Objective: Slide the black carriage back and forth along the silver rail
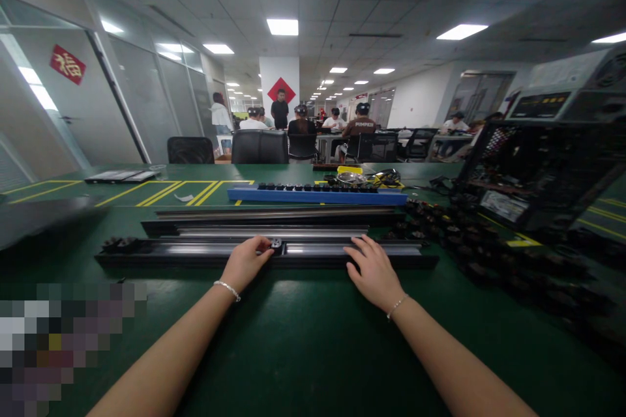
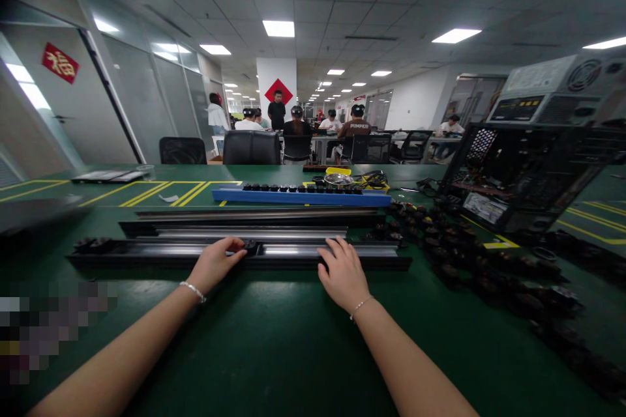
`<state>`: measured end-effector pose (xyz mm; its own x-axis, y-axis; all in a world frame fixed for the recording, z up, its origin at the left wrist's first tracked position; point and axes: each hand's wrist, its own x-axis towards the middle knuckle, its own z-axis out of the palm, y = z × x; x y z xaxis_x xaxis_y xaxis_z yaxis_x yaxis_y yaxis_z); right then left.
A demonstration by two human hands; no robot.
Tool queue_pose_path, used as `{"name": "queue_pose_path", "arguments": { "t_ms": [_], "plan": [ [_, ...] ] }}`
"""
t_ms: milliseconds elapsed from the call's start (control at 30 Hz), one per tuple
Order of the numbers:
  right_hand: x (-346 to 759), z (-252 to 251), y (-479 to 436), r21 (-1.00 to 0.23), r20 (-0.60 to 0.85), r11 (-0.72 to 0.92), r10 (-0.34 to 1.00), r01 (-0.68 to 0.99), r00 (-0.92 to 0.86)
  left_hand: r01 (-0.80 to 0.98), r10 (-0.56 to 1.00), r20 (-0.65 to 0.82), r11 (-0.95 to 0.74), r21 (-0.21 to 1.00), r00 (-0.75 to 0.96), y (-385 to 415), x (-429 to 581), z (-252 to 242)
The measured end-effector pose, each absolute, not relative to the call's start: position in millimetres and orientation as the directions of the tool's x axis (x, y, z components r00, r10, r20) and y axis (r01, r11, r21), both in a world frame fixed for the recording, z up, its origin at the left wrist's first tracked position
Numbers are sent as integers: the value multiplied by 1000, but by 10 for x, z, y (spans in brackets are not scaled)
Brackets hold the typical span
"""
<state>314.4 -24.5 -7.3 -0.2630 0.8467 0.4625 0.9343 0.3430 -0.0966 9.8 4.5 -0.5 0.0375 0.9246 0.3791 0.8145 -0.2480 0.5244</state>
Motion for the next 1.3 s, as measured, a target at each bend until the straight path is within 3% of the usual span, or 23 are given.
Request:
{"name": "queue_pose_path", "arguments": {
  "t_ms": [267, 800, 1300],
  "plan": [
    [2950, -128, -295, -114, 357, 414, 865, 903, -352, 815, 921, 382, -279, 508, 77, 23, 136, 14],
    [2882, -132, -325, -110, 351, 441, 856, 891, -381, 848, 924, 359, -292, 442, 131, -13, 176, 4],
    [2444, -142, -324, -113, 370, 479, 833, 870, -411, 821, 927, 327, -329, 467, 186, -46, 209, 3]
  ]
}}
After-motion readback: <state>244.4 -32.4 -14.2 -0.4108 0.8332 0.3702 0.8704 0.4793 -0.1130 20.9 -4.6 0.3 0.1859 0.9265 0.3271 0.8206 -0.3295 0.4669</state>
